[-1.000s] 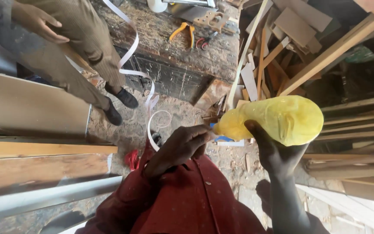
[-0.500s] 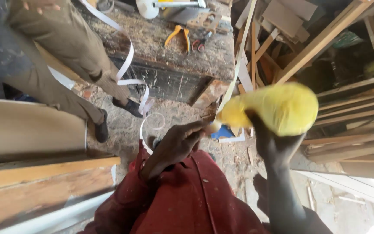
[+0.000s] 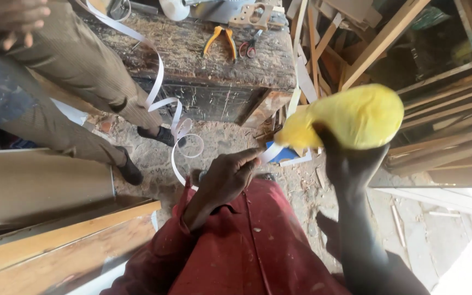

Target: Applying glue to laminate strips using a squeeze bottle in a workshop

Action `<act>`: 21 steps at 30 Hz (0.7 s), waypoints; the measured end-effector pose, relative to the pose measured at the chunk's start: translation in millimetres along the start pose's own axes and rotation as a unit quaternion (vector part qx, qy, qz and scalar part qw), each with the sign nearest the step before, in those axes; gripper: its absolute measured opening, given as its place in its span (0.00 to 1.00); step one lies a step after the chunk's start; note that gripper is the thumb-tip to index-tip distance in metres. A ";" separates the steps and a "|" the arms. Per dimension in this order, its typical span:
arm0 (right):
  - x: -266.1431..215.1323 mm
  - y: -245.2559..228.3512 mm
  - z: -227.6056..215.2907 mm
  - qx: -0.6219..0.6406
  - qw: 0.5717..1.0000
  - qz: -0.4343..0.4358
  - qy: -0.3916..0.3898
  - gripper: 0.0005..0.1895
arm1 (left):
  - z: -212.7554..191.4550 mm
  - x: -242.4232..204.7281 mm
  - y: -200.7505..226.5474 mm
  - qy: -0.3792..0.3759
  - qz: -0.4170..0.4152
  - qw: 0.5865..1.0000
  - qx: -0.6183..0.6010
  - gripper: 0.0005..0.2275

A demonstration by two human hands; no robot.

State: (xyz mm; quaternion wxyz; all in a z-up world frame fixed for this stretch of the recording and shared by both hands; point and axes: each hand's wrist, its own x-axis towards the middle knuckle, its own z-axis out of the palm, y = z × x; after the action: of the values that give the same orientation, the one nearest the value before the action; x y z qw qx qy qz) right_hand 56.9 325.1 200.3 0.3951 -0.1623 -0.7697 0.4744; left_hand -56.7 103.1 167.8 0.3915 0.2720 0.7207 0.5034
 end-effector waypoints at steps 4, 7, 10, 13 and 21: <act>-9.2 -9.8 19.7 -0.026 0.997 0.072 -0.030 0.45 | 6.9 15.8 -20.0 -0.027 -0.018 0.999 0.016 0.17; 7.2 -15.6 20.3 -0.029 0.999 0.020 0.006 0.31 | 6.6 17.3 -20.6 -0.040 -0.012 0.999 -0.030 0.13; 8.3 -23.6 16.0 -0.068 0.997 0.028 0.002 0.38 | -3.0 16.3 5.3 -0.023 -0.016 0.999 -0.040 0.15; 14.1 -15.7 17.4 -0.090 0.995 0.032 -0.001 0.43 | 2.1 27.3 -2.3 -0.015 -0.022 0.999 -0.016 0.15; 35.8 12.1 11.7 0.022 0.997 0.067 0.037 0.50 | 9.0 51.7 0.9 -0.003 -0.003 0.997 -0.080 0.12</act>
State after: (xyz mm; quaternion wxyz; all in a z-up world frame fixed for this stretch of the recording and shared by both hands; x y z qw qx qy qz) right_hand 23.8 346.4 203.4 0.3942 -0.2219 -0.7316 0.5099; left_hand -77.3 148.7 151.9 0.4156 0.2388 0.6777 0.5577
